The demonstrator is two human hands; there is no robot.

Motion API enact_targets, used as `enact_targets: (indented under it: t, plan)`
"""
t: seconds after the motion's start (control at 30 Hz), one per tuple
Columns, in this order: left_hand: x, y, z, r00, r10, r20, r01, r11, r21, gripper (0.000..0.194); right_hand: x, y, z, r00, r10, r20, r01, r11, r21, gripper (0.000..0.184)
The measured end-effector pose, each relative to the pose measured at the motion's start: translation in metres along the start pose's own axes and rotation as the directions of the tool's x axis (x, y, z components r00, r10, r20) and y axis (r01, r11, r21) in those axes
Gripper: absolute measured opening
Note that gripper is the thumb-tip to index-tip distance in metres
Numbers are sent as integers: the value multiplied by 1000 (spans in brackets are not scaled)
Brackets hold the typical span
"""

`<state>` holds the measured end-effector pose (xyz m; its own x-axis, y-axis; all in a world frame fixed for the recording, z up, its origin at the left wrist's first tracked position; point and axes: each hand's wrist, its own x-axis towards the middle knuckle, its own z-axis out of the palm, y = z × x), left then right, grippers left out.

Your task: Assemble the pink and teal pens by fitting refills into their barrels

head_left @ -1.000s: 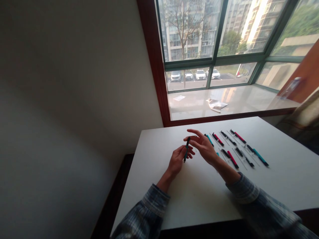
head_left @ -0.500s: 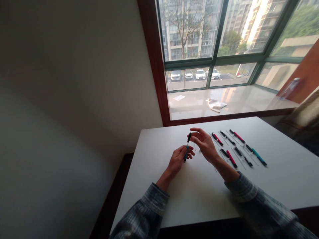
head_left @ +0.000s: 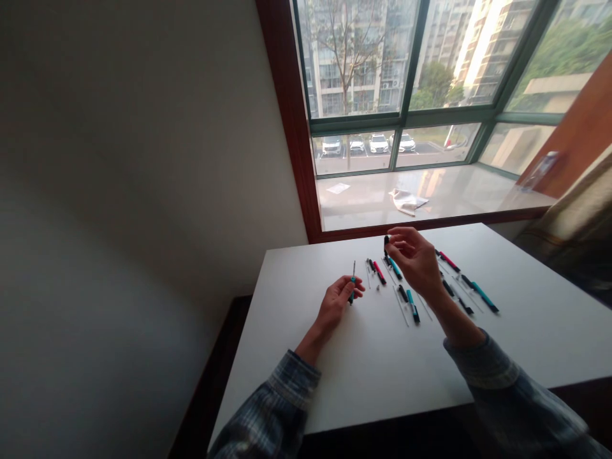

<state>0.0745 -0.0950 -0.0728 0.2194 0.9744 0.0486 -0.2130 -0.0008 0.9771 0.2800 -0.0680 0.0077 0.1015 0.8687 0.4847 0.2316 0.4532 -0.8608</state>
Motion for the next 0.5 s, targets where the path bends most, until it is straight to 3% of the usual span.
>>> enact_targets:
  t: [0.1, 0.23, 0.33, 0.5]
  plan:
    - [2, -1, -1, 999, -5, -36, 4, 1000, -22, 41, -14, 14, -14, 989, 74, 127, -30, 948, -318, 29]
    - [2, 1, 1, 999, -11, -44, 10, 1000, -12, 40, -34, 39, -10, 949, 185, 253, -4, 815, -580, 31]
    - [1, 4, 2, 999, -11, -47, 11, 1000, 7, 39, -42, 50, 1, 930, 218, 295, 32, 753, -657, 33]
    - [1, 4, 1, 999, 1, -47, 1, 999, 38, 37, -47, 56, 10, 923, 206, 325, 63, 752, -656, 29]
